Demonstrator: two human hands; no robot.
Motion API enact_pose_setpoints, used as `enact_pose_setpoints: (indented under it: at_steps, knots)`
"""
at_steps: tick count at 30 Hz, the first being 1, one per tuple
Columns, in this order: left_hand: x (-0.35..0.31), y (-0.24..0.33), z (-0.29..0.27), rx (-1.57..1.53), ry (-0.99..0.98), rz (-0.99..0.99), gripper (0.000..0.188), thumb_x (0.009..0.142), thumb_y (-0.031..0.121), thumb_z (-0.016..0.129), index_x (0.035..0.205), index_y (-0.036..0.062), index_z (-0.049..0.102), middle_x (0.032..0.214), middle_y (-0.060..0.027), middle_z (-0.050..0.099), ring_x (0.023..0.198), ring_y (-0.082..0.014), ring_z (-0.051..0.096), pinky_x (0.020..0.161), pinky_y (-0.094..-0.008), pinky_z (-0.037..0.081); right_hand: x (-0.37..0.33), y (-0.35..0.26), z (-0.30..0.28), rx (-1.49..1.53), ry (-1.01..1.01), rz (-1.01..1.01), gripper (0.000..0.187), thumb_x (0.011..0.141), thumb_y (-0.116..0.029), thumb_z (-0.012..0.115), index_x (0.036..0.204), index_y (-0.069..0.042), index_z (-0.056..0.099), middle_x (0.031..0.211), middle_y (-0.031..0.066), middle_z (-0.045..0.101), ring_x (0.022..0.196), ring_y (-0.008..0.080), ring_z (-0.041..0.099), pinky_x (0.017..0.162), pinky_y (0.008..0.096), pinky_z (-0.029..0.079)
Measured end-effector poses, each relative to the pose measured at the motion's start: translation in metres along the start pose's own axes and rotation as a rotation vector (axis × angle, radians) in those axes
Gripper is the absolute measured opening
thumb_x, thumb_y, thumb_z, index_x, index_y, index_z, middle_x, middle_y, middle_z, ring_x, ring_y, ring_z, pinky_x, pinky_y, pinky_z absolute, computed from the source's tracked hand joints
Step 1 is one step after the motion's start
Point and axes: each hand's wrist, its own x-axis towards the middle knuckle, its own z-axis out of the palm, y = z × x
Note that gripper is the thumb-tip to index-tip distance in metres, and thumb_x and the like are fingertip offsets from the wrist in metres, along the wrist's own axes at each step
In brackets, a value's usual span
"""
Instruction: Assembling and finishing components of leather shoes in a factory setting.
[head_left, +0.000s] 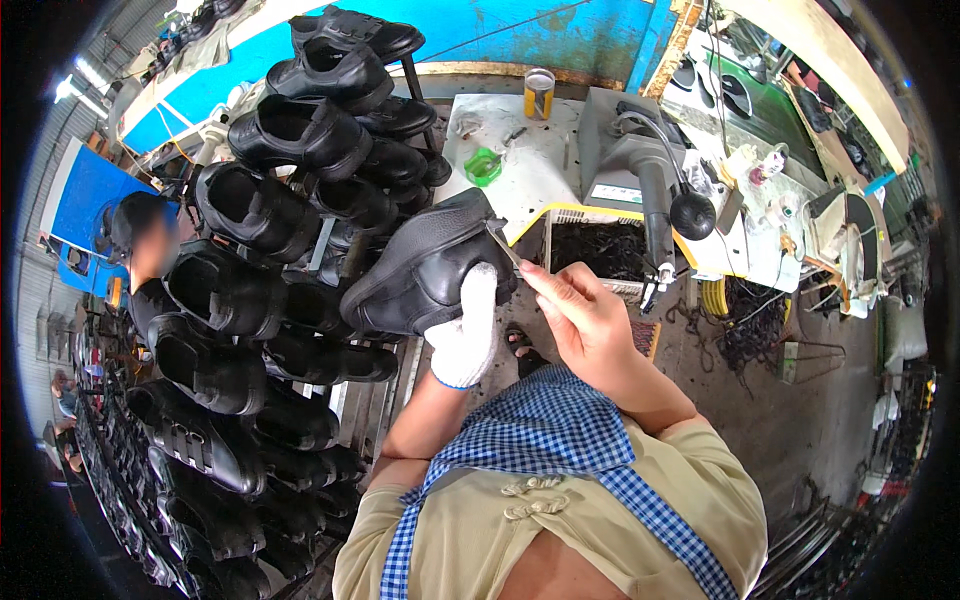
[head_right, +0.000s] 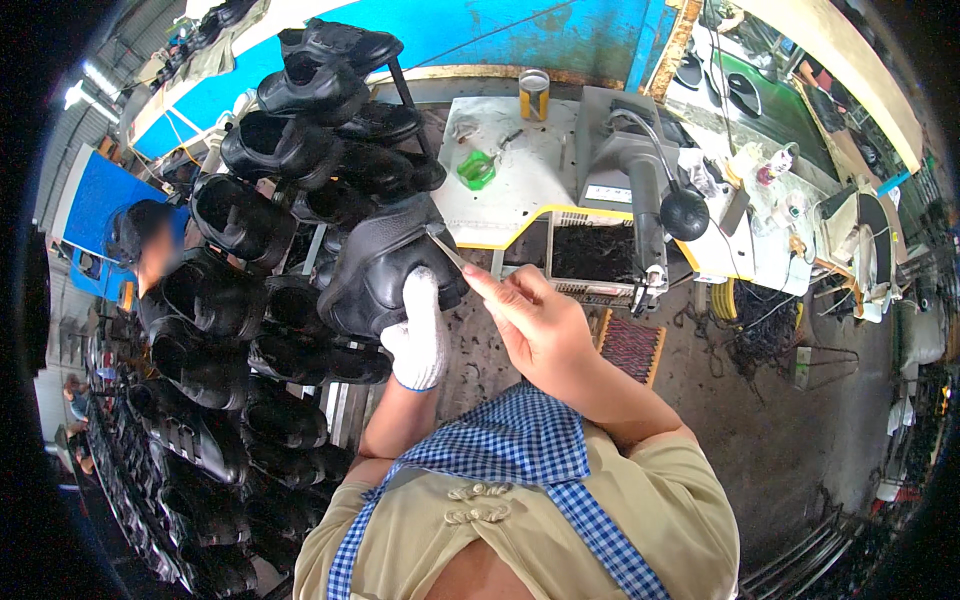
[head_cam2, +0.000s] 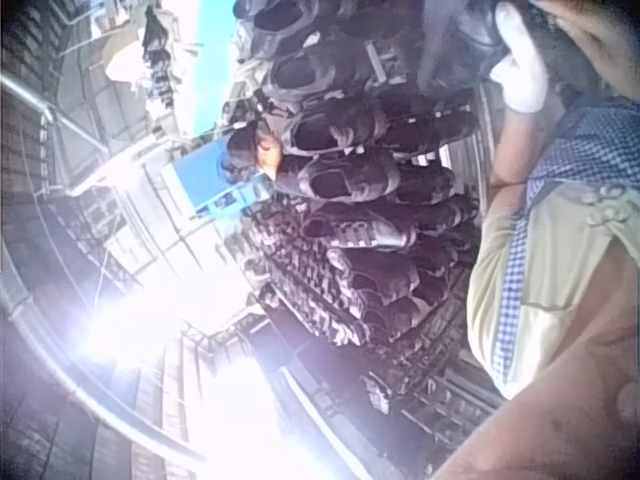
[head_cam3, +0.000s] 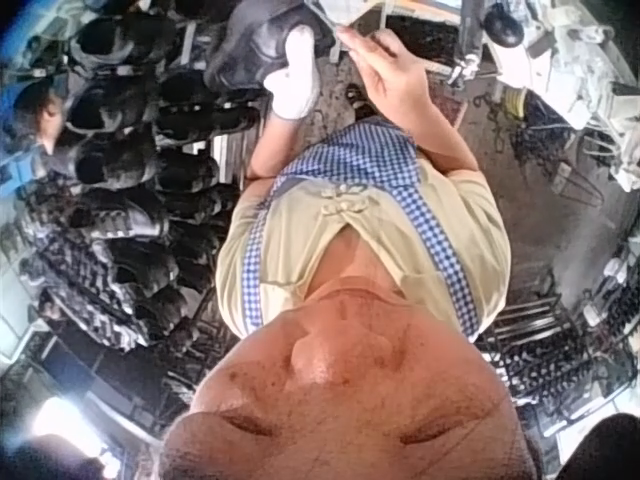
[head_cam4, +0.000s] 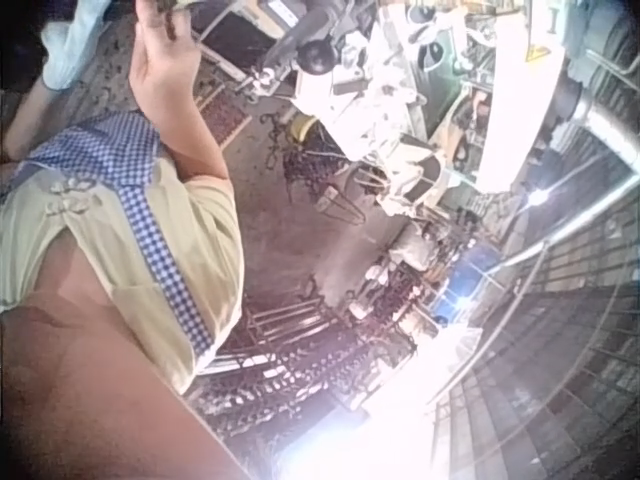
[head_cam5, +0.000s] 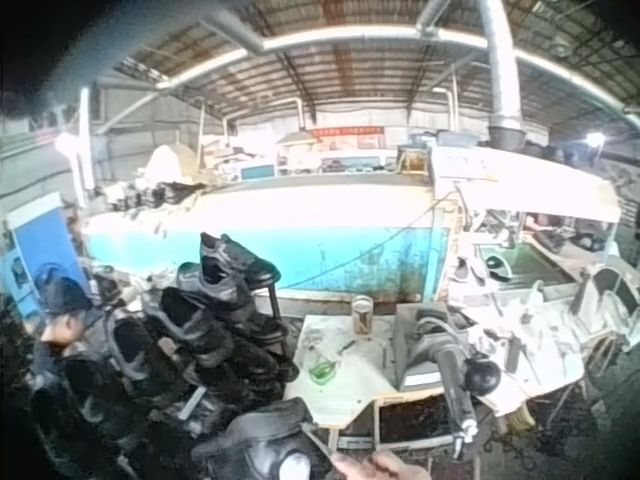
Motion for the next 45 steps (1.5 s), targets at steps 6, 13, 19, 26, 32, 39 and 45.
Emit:
enact_pose_setpoints:
  at_steps: [6,13,19,26,32,39,45]
  knots:
    - [-0.009,0.000,-0.003,0.059,-0.087,-0.056,0.030,0.093,0.005,0.057,0.123,-0.0006,0.057,0.114,-0.0128,0.064,0.104,-0.0213,0.063,0.092,-0.0339,0.050,0.015,-0.002,0.005,-0.017,0.016,0.020,0.040,0.087,0.005,0.061,0.126,-0.004,0.061,0.079,0.0110,0.052,0.063,0.0209,0.055,0.057,0.0273,0.045]
    - [-0.007,0.012,-0.011,0.087,-0.333,-0.275,0.029,0.090,0.008,0.062,0.118,0.0021,0.060,0.112,-0.0112,0.064,0.105,-0.0229,0.061,0.091,-0.0362,0.048,0.014,0.052,-0.005,0.426,-0.010,0.386,0.035,0.090,-0.015,0.068,0.120,-0.002,0.056,0.084,0.0007,0.055,0.077,0.0078,0.050,0.070,0.0246,0.043]
    - [-0.003,0.009,-0.015,0.795,-0.997,0.032,0.035,0.087,0.027,0.063,0.112,0.0027,0.064,0.107,-0.0204,0.064,0.098,-0.0354,0.061,0.087,-0.0416,0.048,-0.034,0.121,0.010,1.085,-0.466,0.788,0.082,0.080,-0.038,0.077,0.142,0.000,0.041,0.127,0.0055,0.056,0.110,0.0137,0.054,0.092,0.0284,0.045]
    - [-0.015,0.046,-0.012,0.835,-1.101,-0.143,0.041,0.087,0.041,0.062,0.093,0.0009,0.067,0.094,-0.0168,0.067,0.084,-0.0356,0.065,0.078,-0.0419,0.052,-0.077,0.138,0.051,1.473,-0.509,0.961,0.089,0.081,-0.052,0.065,0.147,-0.002,0.033,0.145,0.0165,0.044,0.129,0.0268,0.049,0.110,0.0396,0.037]
    - [-0.002,0.054,-0.051,0.536,-0.100,0.151,0.053,0.079,0.012,0.077,0.126,0.0023,0.055,0.129,-0.0194,0.053,0.119,-0.0311,0.055,0.099,-0.0398,0.046,-0.101,0.158,0.059,1.811,-0.478,0.765,0.096,0.079,-0.068,0.063,0.146,-0.004,0.035,0.145,0.0198,0.042,0.126,0.0353,0.050,0.102,0.0537,0.043]
    - [0.011,0.031,-0.052,-0.039,0.089,-0.232,0.064,0.075,0.002,0.079,0.129,-0.0004,0.046,0.122,-0.0117,0.057,0.111,-0.0200,0.056,0.099,-0.0346,0.046,-0.097,0.152,0.072,1.740,-0.705,0.661,0.094,0.083,-0.065,0.060,0.149,-0.007,0.028,0.149,0.0183,0.036,0.133,0.0369,0.042,0.110,0.0559,0.034]
    - [-0.003,0.030,-0.052,-0.029,0.008,-0.133,0.058,0.072,0.002,0.081,0.122,-0.0006,0.051,0.117,-0.0128,0.060,0.106,-0.0193,0.059,0.096,-0.0340,0.048,-0.107,0.136,0.063,1.560,-0.594,0.906,0.094,0.082,-0.065,0.060,0.149,-0.007,0.028,0.149,0.0182,0.037,0.132,0.0379,0.042,0.109,0.0586,0.034]
